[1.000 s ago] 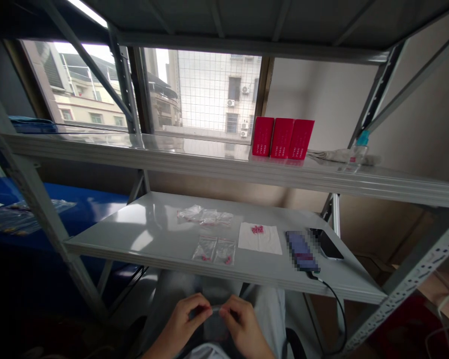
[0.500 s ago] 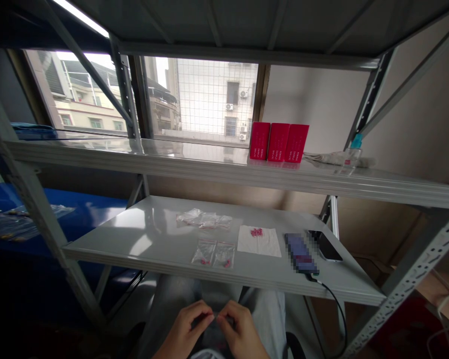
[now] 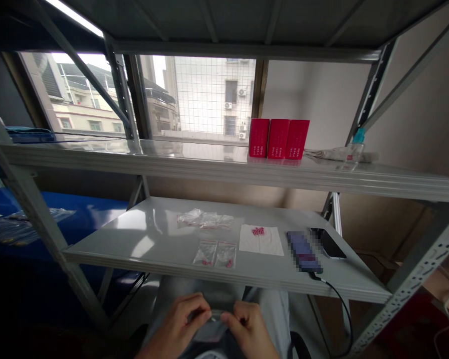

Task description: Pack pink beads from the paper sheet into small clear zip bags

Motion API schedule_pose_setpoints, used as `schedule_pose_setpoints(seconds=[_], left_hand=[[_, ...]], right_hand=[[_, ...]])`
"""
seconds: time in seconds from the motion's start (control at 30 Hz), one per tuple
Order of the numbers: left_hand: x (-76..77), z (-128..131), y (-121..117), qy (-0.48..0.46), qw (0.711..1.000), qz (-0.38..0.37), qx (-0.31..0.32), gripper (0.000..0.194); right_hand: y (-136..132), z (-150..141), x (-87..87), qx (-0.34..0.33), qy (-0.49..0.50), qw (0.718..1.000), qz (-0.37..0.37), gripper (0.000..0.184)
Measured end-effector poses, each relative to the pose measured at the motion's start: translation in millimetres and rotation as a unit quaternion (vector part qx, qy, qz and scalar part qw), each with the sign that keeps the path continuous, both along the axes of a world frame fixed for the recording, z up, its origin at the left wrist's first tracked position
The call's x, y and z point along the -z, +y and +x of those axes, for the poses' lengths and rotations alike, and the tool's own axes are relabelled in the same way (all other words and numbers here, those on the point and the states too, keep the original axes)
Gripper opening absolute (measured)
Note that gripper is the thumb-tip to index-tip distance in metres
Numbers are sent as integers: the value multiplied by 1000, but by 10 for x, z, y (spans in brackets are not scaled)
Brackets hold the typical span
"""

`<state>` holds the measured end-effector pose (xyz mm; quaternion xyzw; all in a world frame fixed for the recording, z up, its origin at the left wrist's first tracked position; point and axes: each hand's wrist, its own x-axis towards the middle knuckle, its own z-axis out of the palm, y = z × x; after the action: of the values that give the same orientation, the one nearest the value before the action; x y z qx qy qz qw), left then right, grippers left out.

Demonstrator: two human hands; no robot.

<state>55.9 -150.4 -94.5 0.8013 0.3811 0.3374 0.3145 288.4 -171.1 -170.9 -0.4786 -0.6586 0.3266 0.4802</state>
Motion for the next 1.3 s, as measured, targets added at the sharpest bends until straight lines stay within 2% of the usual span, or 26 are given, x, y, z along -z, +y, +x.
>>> schedule_pose_setpoints(seconds=[0.1, 0.2, 0.3, 0.4, 0.53, 0.7, 0.83, 0.97, 1.07, 1.17, 1.23, 1.3], left_hand=[[-341, -368, 421, -13, 999, 17, -46, 34], [-565, -731, 1084, 30, 993, 27, -110, 38], [-602, -884, 1658, 143, 982, 23, -123, 41], [-518, -853, 1921, 187, 975, 18, -119, 35], [-420, -795, 1923, 224, 967, 29, -121, 28], [-435, -689, 1936, 268, 945, 87, -165, 24], [-449, -335, 2080, 275, 935, 160, -158, 23], [-486, 18, 2222, 285, 930, 199, -120, 8], [-600, 144, 2217, 287, 925, 218, -118, 20], [-732, 214, 1931, 272, 921, 242, -139, 24], [-738, 260, 1520, 259, 921, 256, -140, 27], [-612, 293, 974, 244, 927, 268, -99, 26]], right_hand=[[73, 216, 2, 62, 43, 997, -14, 63], [113, 300, 16, 81, 45, 994, -56, 62], [86, 205, 46, 14, 14, 997, -81, 62], [26, 87, 70, -60, -21, 993, -98, 61], [-2, 81, 64, -81, -42, 991, -103, 60], [6, 141, -7, -91, -18, 989, -112, 55], [-19, 121, -65, -112, -22, 987, -117, 52], [-22, 129, -41, -114, -18, 986, -118, 52], [13, 169, -6, -106, -15, 988, -113, 55], [29, 201, -49, -71, -23, 994, -75, 55], [-16, 196, -121, -28, -26, 999, -19, 50], [-123, 163, -193, -5, -18, 999, 47, 40]])
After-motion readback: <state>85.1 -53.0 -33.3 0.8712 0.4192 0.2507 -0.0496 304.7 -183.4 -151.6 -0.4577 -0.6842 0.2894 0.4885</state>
